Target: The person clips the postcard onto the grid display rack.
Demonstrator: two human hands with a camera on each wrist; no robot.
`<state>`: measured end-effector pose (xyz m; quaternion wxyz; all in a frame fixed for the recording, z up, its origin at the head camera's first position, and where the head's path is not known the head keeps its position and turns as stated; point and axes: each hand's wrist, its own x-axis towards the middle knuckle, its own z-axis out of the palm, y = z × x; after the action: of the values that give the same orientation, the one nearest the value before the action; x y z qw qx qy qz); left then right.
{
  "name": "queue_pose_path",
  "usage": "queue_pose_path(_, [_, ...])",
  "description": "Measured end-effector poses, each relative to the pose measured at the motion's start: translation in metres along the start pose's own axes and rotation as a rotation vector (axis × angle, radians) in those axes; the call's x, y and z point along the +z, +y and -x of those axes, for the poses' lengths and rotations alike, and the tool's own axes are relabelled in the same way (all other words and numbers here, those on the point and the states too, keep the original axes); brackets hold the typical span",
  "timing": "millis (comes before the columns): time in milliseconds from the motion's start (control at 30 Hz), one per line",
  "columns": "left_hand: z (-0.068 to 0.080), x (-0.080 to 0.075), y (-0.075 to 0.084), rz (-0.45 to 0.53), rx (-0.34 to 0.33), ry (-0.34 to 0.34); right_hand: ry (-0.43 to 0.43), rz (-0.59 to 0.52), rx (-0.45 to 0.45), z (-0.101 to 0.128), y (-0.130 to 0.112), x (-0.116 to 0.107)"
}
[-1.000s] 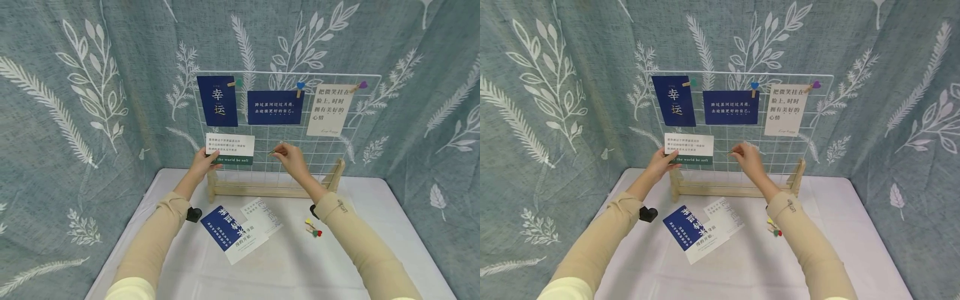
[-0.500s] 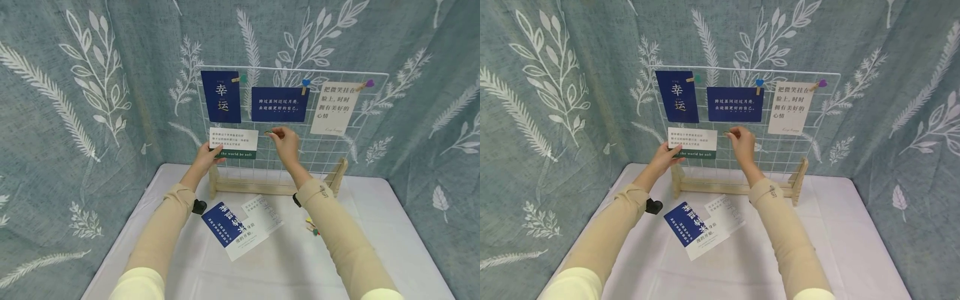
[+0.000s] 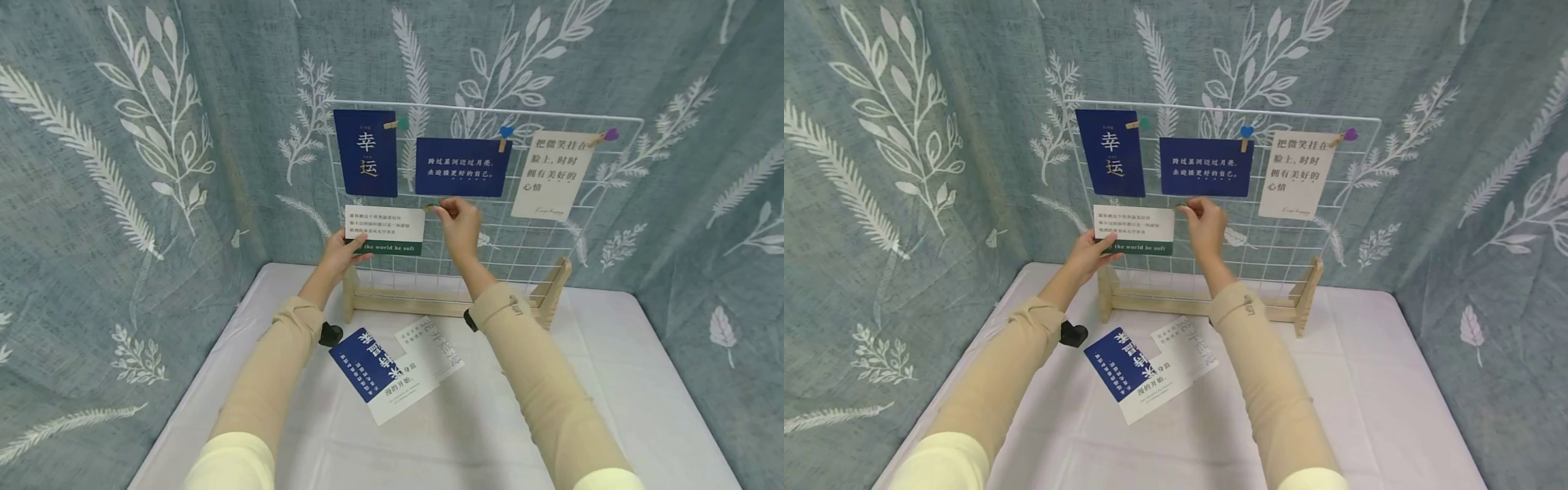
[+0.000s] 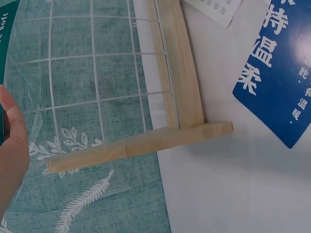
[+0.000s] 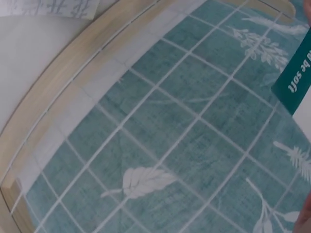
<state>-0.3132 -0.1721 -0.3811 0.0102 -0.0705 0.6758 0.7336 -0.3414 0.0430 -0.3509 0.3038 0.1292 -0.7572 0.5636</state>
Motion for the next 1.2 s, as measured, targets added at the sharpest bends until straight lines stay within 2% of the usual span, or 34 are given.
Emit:
queue_pose_path(167, [-0.001, 0.003, 0.001, 0.031, 0.002, 0.014, 0.033, -0.020, 0.028, 0.000, -0.003, 0.007])
queue_pose_path(433, [-0.007, 0.006, -0.001, 0.115, -0.001, 0.061, 0.008, -0.017, 0.055, -0.001, -0.004, 0.015])
queue_pose_path(667, [-0.010, 0.009, -0.002, 0.126, -0.013, 0.084, -0.005, -0.028, 0.066, -0.003, -0.001, 0.016])
queue_pose_path(900, [-0.010, 0.009, 0.001, 0.142, -0.045, 0.132, -0.042, -0.145, 0.183, -0.004, 0.000, 0.020])
queue_pose_path(1200, [-0.010, 0.010, 0.005, 0.094, -0.050, 0.112, -0.032, -0.160, 0.235, -0.005, 0.000, 0.022])
